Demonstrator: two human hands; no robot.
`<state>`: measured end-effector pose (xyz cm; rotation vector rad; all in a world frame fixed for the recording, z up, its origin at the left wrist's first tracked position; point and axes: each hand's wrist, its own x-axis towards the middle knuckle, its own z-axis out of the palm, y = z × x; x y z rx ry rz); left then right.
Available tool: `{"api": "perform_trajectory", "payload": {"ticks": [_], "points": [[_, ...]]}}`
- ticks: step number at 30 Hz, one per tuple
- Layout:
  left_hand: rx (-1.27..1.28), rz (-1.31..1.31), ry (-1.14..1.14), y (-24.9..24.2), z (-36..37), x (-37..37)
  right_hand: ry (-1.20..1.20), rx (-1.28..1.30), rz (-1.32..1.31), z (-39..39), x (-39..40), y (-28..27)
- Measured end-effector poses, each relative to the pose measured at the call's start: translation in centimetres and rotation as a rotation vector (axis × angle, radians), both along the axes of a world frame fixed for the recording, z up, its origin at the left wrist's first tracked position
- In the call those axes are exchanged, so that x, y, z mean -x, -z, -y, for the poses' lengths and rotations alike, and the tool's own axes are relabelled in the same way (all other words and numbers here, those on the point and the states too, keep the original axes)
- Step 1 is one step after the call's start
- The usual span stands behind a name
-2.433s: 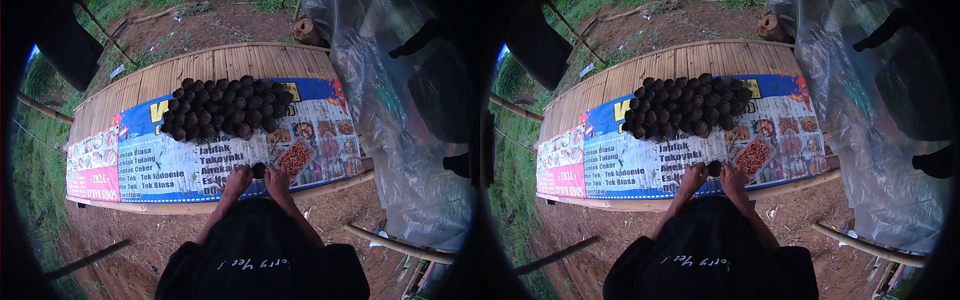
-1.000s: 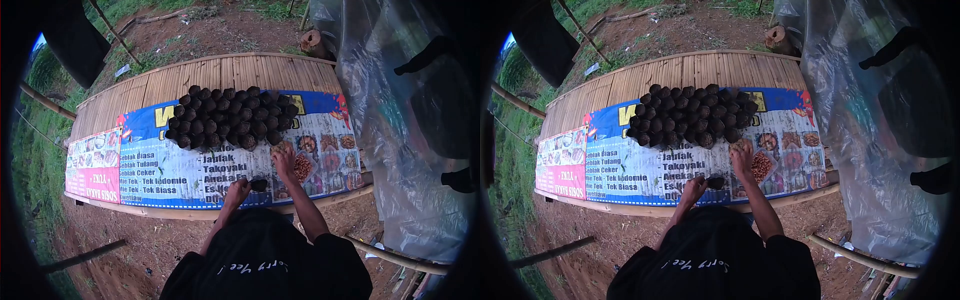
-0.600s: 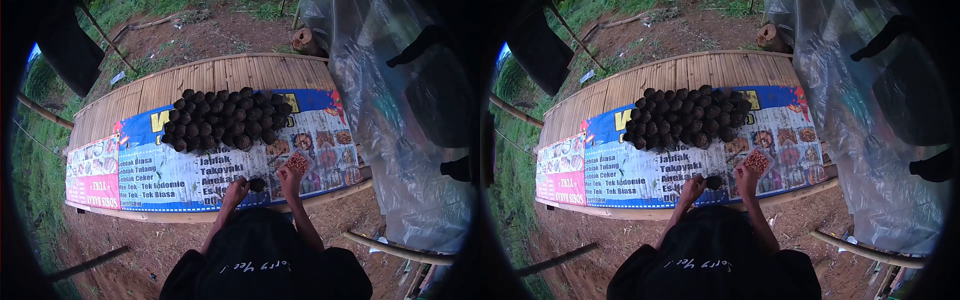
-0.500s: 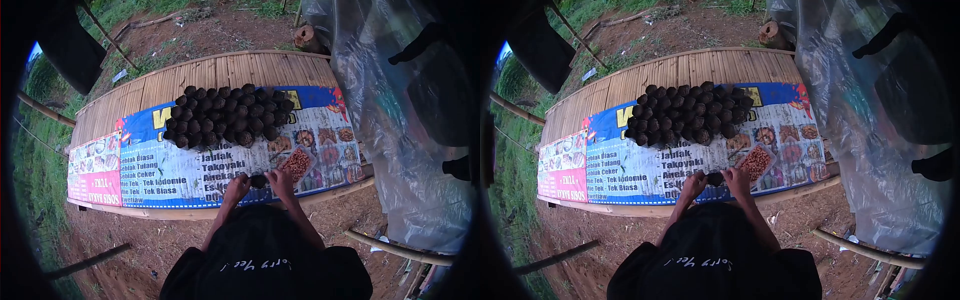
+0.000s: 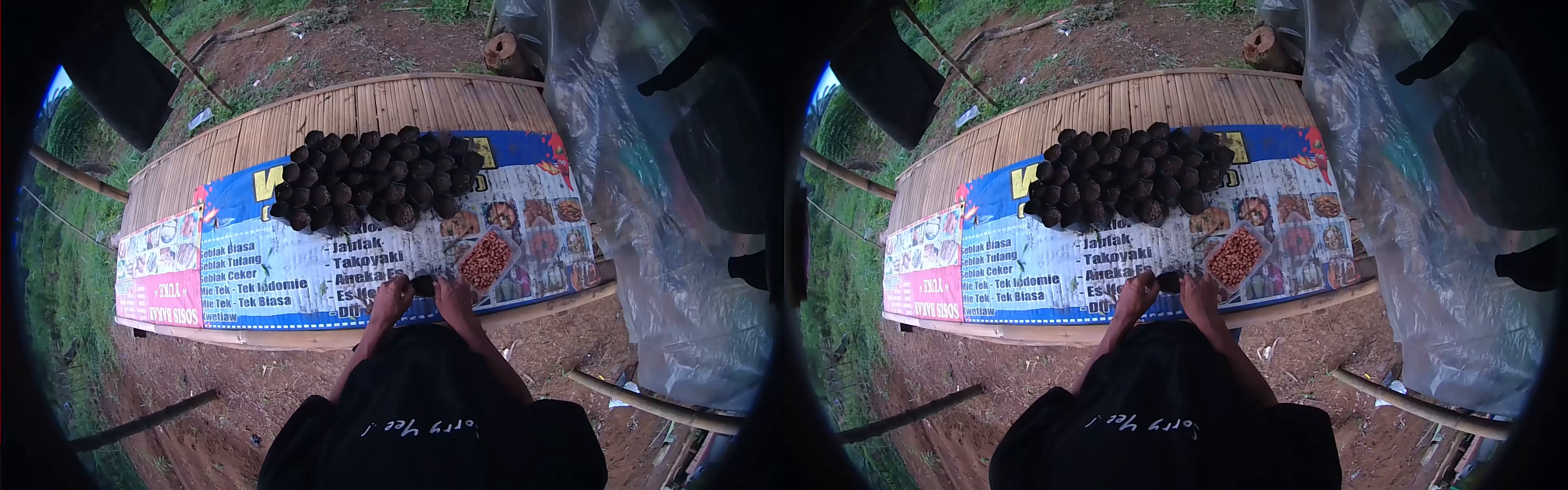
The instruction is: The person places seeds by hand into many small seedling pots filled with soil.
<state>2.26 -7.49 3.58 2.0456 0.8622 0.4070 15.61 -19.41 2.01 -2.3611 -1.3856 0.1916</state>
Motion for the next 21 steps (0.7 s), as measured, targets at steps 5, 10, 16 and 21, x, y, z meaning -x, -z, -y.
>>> {"api": "perform_trajectory", "payload": {"ticks": [5, 10, 16, 21], "points": [[0.005, 0.033, -0.032, -0.3, 0.2, 0.1, 0.016, -0.037, -0.038, -0.1, 0.3, -0.4], [0.029, 0.022, -0.070, 0.7, 0.3, 0.3, 0.027, -0.030, -0.019, -0.4, 0.2, 0.3], [-0.007, -0.057, 0.009, 0.8, 0.2, 0.9, 0.086, -0.162, 0.153, 0.2, 0.1, 2.5], [-0.192, -0.061, 0.072, -2.3, 0.1, -0.4, 0.166, 0.244, -0.118, 0.6, 0.8, -1.0]]}}
